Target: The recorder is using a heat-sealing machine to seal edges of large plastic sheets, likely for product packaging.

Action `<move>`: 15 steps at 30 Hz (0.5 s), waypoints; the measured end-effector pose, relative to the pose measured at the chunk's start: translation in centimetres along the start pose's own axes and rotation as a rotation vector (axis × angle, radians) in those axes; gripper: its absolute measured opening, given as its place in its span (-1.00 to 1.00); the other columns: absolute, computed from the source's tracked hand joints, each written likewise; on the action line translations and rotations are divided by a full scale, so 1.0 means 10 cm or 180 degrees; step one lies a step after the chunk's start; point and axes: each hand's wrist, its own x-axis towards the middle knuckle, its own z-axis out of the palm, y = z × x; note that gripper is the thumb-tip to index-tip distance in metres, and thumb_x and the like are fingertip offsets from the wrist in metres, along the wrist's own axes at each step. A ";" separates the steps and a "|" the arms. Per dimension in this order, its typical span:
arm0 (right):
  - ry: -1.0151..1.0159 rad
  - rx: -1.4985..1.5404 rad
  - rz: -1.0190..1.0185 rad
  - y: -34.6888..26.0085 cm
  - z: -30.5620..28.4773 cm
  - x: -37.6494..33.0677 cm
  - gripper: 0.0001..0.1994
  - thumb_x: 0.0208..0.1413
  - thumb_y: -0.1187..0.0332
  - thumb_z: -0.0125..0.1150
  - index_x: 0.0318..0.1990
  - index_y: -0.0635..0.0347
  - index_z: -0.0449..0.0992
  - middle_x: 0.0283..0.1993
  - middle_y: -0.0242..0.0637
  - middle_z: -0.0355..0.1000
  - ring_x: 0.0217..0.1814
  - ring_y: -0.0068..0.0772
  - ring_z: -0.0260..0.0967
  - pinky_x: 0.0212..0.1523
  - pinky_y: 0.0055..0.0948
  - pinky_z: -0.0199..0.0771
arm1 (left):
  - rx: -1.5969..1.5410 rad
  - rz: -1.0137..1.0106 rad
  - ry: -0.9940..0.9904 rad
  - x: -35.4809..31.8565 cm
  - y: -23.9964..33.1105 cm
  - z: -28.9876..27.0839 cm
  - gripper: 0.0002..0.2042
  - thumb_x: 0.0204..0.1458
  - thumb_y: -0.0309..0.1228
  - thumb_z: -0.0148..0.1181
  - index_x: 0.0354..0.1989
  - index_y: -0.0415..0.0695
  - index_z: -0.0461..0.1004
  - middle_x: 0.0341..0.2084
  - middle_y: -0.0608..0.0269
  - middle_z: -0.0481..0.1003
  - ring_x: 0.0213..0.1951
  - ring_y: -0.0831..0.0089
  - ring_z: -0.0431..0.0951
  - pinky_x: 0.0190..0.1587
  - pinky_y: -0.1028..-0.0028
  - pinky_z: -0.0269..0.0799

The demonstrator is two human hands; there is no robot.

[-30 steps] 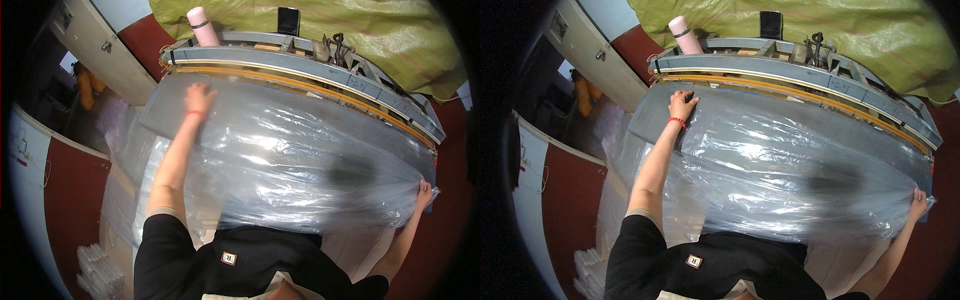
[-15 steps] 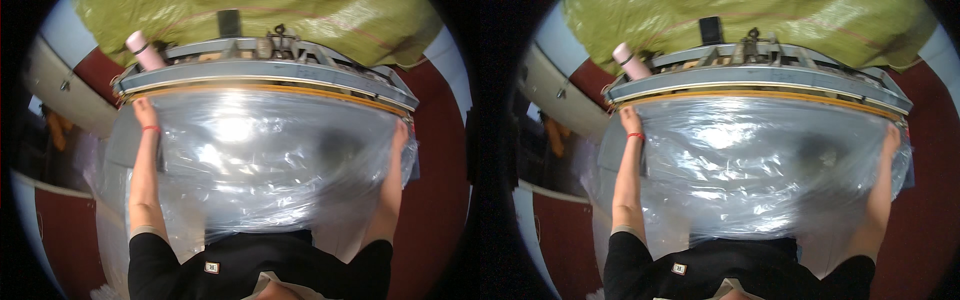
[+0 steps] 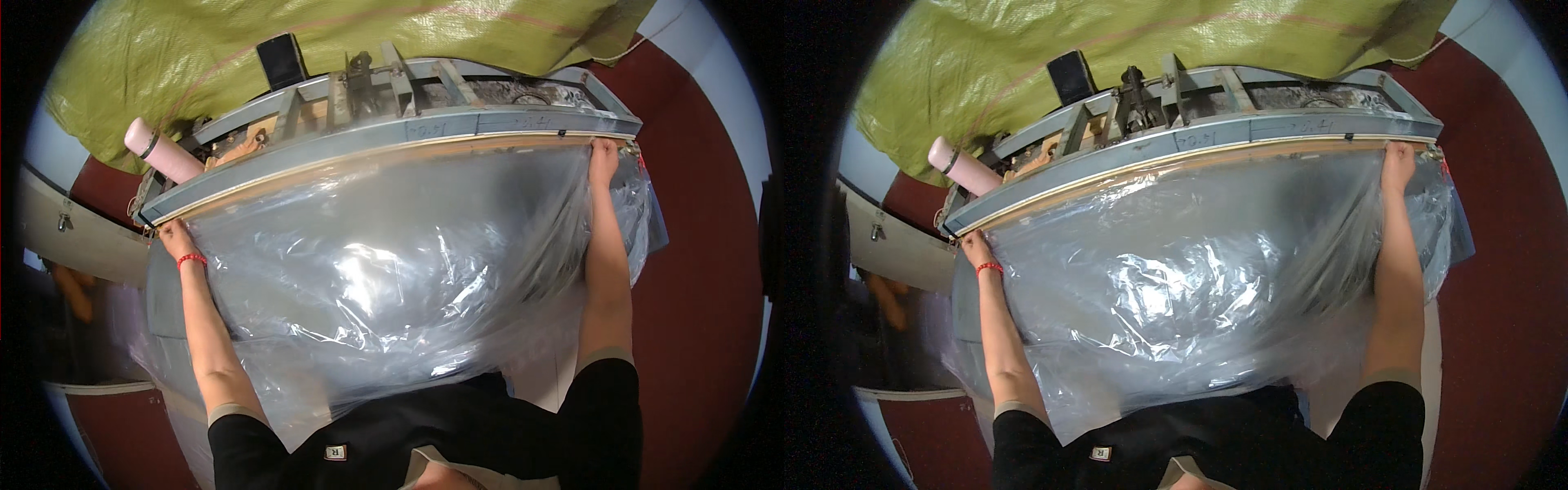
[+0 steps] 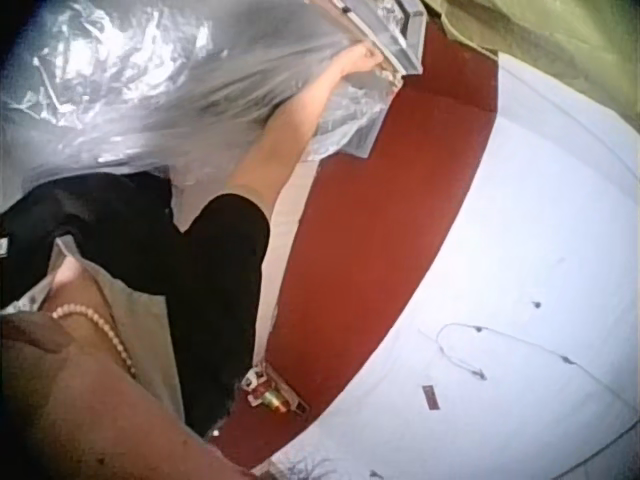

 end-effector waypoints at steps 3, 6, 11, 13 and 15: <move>0.0146 0.0037 0.0063 -0.11 -0.05 -0.07 -0.83 -0.18 0.34 0.07 -0.52 0.27 0.32 -0.59 -0.39 0.26 -0.56 -0.60 0.17 -0.48 -0.59 0.20 | -0.0157 -0.0240 0.0029 -0.10 0.15 0.12 -0.90 -0.03 -0.42 -0.12 -0.44 -0.19 0.25 -0.58 0.31 0.32 -0.60 0.59 0.29 -0.57 0.62 0.28; 0.0278 -0.0020 -0.0002 -0.07 -0.10 -0.03 -0.84 -0.18 0.34 0.06 -0.51 0.27 0.34 -0.58 -0.36 0.29 -0.58 -0.59 0.18 -0.49 -0.57 0.22 | -0.0155 -0.0408 0.0303 -0.19 0.24 0.28 -0.88 -0.02 -0.40 -0.14 -0.45 -0.19 0.25 -0.57 0.29 0.32 -0.60 0.57 0.31 -0.56 0.62 0.29; -0.0367 -0.0064 0.0035 -0.25 -0.09 -0.06 -0.76 -0.10 0.24 0.11 -0.42 0.27 0.37 -0.45 -0.34 0.32 -0.41 -0.57 0.24 -0.41 -0.58 0.26 | 0.0160 0.0217 -0.0032 0.13 -0.05 -0.23 -0.95 -0.06 -0.45 -0.09 -0.45 -0.13 0.28 -0.61 0.34 0.32 -0.65 0.59 0.25 -0.59 0.65 0.19; -0.0292 -0.0245 -0.0558 -0.62 -0.50 -0.19 -0.74 -0.07 0.22 0.10 -0.38 0.27 0.37 -0.39 -0.32 0.32 -0.36 -0.54 0.25 -0.35 -0.55 0.27 | 0.0098 0.0159 -0.1158 -0.17 0.33 -0.17 -0.99 -0.06 -0.49 -0.05 -0.45 -0.09 0.28 -0.60 0.39 0.30 -0.63 0.63 0.23 -0.55 0.69 0.16; -0.0086 -0.0716 -0.1323 -0.89 -0.95 -0.32 -0.73 -0.04 0.22 0.08 -0.30 0.26 0.37 -0.29 -0.26 0.32 -0.26 -0.43 0.27 -0.23 -0.48 0.26 | -0.0118 0.0163 -0.1239 -0.76 1.05 -0.17 -0.98 -0.04 -0.48 -0.05 -0.43 -0.11 0.30 -0.59 0.42 0.28 -0.60 0.71 0.21 -0.53 0.69 0.15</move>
